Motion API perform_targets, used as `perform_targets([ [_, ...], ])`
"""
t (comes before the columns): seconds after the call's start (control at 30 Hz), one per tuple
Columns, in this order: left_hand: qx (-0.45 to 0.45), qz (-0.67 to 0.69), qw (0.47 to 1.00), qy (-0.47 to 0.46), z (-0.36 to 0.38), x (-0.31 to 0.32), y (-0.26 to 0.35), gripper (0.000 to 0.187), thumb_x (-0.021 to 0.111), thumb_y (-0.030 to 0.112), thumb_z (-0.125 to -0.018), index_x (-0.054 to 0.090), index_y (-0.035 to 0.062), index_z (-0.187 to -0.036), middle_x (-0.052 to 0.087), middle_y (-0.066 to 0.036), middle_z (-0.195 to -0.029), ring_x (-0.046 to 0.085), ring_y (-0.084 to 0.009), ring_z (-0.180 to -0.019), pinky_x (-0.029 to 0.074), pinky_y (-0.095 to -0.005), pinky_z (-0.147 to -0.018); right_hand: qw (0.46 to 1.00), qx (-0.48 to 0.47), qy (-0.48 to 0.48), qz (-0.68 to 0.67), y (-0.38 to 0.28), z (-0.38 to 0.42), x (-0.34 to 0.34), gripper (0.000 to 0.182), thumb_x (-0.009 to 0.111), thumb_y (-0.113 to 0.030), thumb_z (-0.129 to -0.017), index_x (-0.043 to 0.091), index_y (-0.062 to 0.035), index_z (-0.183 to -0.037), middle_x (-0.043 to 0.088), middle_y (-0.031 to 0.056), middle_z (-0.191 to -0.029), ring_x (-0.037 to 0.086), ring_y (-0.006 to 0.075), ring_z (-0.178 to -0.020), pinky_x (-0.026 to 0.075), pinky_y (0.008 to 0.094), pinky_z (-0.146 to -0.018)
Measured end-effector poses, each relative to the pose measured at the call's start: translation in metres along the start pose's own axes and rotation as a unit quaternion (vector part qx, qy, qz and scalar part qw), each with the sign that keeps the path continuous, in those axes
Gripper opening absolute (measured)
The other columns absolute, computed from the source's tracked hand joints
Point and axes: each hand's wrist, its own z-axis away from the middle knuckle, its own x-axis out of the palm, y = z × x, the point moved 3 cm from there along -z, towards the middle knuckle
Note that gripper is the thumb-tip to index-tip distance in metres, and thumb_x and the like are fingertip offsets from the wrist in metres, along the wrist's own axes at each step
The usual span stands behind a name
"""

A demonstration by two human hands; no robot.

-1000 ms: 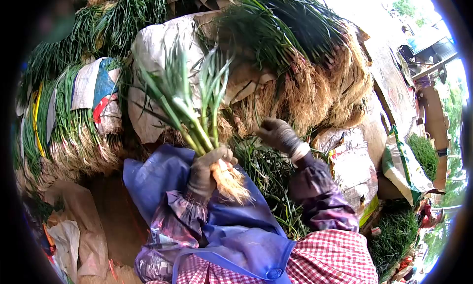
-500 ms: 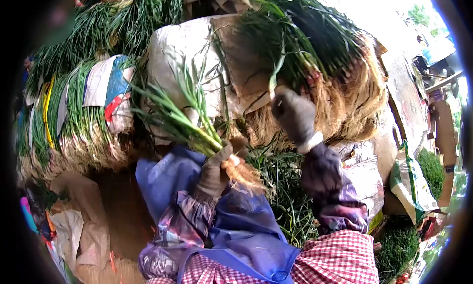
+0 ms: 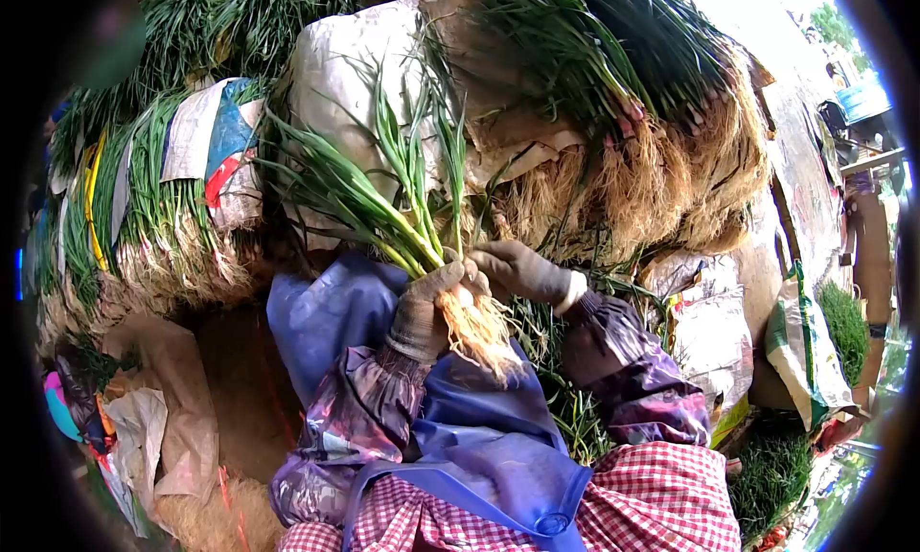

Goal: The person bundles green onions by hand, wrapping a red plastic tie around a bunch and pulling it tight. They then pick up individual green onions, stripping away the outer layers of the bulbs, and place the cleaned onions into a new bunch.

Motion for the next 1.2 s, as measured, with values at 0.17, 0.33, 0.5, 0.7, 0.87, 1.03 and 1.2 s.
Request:
perform_targets([
  [0.17, 0.043, 0.038, 0.995, -0.086, 0.003, 0.001, 0.004, 0.018, 0.064, 0.015, -0.083, 0.053, 0.0102, -0.096, 0.055, -0.005, -0.083, 0.056, -0.0223, -0.083, 0.046, -0.0359, -0.078, 0.838, 0.255, -0.313, 0.367, 0.045, 0.072, -0.001, 0.032, 0.05, -0.03, -0.092, 0.059, -0.0088, -0.114, 0.066, 0.0095, -0.083, 0.062, 0.0213, -0.07, 0.052, 0.0349, -0.064],
  [0.33, 0.034, 0.018, 0.983, -0.177, 0.008, 0.026, 0.007, 0.025, 0.065, 0.026, -0.081, 0.057, 0.0031, -0.084, 0.052, -0.004, -0.064, 0.054, -0.02, -0.08, 0.04, -0.0318, -0.08, 0.801, 0.064, 0.315, 0.505, -0.052, 0.068, -0.132, 0.022, 0.059, -0.022, -0.085, 0.06, -0.0118, -0.104, 0.065, 0.0074, -0.074, 0.063, 0.0196, -0.062, 0.05, 0.0338, -0.053],
  [0.5, 0.023, -0.017, 0.995, -0.093, 0.003, 0.017, 0.002, 0.025, 0.065, 0.024, -0.082, 0.058, 0.0012, -0.088, 0.056, -0.006, -0.068, 0.057, -0.0214, -0.081, 0.044, -0.0316, -0.08, 0.644, 0.162, 0.486, 0.569, -0.073, 0.026, -0.226, 0.024, 0.067, -0.032, -0.077, 0.061, -0.0118, -0.089, 0.065, 0.0094, -0.074, 0.063, 0.0338, -0.072, 0.049, 0.0432, -0.062],
  [0.7, 0.006, -0.028, 0.996, 0.083, 0.002, 0.003, -0.004, 0.026, 0.063, 0.013, -0.084, 0.057, -0.0005, -0.106, 0.064, -0.014, -0.103, 0.063, -0.0216, -0.085, 0.053, -0.0321, -0.075, 0.771, -0.128, 0.441, 0.442, -0.092, 0.046, -0.077, 0.012, 0.063, -0.028, -0.082, 0.059, -0.0165, -0.08, 0.059, 0.0028, -0.061, 0.061, 0.0165, -0.052, 0.048, 0.0312, -0.049],
  [0.87, -0.013, -0.09, 0.991, 0.095, 0.004, -0.003, -0.001, 0.02, 0.061, 0.008, -0.083, 0.057, -0.0002, -0.101, 0.062, -0.009, -0.084, 0.062, -0.0183, -0.08, 0.052, -0.0264, -0.07, 0.862, -0.238, 0.308, 0.323, -0.049, 0.044, 0.013, 0.01, 0.063, -0.025, -0.084, 0.063, -0.0144, -0.084, 0.062, 0.0022, -0.063, 0.059, 0.0147, -0.051, 0.049, 0.0289, -0.05],
  [1.03, 0.005, -0.018, 0.998, 0.06, 0.008, 0.004, -0.003, 0.023, 0.066, 0.008, -0.079, 0.056, 0.003, -0.099, 0.061, -0.01, -0.081, 0.063, -0.0199, -0.076, 0.053, -0.0316, -0.069, 0.949, -0.067, 0.252, -0.177, -0.056, 0.014, -0.026, 0.034, 0.061, -0.028, -0.089, 0.058, -0.0047, -0.114, 0.065, 0.0072, -0.098, 0.058, 0.0101, -0.069, 0.05, 0.0225, -0.063],
  [1.2, 0.008, -0.155, 0.983, 0.098, 0.012, -0.001, 0.0, 0.022, 0.07, 0.016, -0.076, 0.059, -0.0021, -0.083, 0.059, -0.013, -0.066, 0.061, -0.0239, -0.059, 0.055, -0.0359, -0.06, 0.952, -0.084, 0.276, 0.105, -0.048, -0.033, -0.004, 0.033, 0.064, -0.034, -0.085, 0.067, -0.0025, -0.092, 0.066, 0.0133, -0.077, 0.064, 0.0233, -0.072, 0.049, 0.0353, -0.067],
])
